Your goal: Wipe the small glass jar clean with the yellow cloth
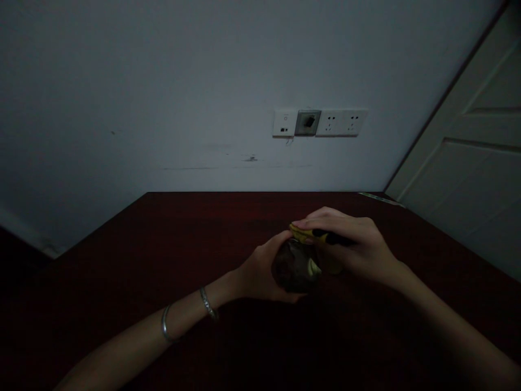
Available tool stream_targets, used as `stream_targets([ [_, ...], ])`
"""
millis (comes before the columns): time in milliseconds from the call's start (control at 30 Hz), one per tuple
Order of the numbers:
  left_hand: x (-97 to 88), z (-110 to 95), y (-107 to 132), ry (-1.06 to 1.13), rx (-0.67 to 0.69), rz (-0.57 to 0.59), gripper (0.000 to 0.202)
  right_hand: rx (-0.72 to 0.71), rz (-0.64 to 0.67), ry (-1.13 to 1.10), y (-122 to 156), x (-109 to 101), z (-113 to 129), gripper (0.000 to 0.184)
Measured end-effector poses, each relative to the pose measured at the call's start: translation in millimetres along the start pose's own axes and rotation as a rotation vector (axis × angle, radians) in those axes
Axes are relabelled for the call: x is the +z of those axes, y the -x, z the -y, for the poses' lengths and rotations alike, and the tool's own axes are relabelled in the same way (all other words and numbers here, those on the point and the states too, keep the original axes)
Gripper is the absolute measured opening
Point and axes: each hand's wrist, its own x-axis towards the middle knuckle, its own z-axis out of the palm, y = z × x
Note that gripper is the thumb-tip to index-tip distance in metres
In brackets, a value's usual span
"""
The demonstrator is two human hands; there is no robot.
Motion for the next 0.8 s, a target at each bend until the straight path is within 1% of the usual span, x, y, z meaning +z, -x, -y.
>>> stream_targets([
  [67, 1.2, 0, 0, 0.035, 0.011, -0.018, 0.098, 0.008, -0.011, -0.022, 0, 0, -1, 0.039],
  [133, 1.2, 1, -1, 0.053, 0.006, -0.049, 0.100, -0.014, -0.031, -0.052, 0, 1, 1, 0.038],
  [267, -1.2, 2, -1, 0.088, -0.101, -0.081, 0.097, -0.042, -0.042, -0.066, 0, 0, 11, 0.038],
  [333, -2.6, 1, -1, 0.102, -0.154, -0.089, 0.096, -0.037, -0.012, -0.076, 0, -1, 17, 0.039],
  [400, -3.6, -1, -1, 0.098, -0.177, -0.104, 0.096, -0.020, 0.024, -0.110, 0, -2, 21, 0.038],
  [500, -3.3, -1, -1, 0.096, -0.173, -0.109, 0.096, 0.004, 0.047, -0.138, 0, -5, 20, 0.036],
  [667, 0.8, 1, 0, 0.181, -0.112, -0.103, 0.096, -0.041, 0.008, -0.058, 0, -7, 8, 0.038],
  [800, 1.5, 2, -1, 0.251, -0.121, -0.119, 0.094, -0.029, -0.009, -0.060, -1, -5, 9, 0.039],
])
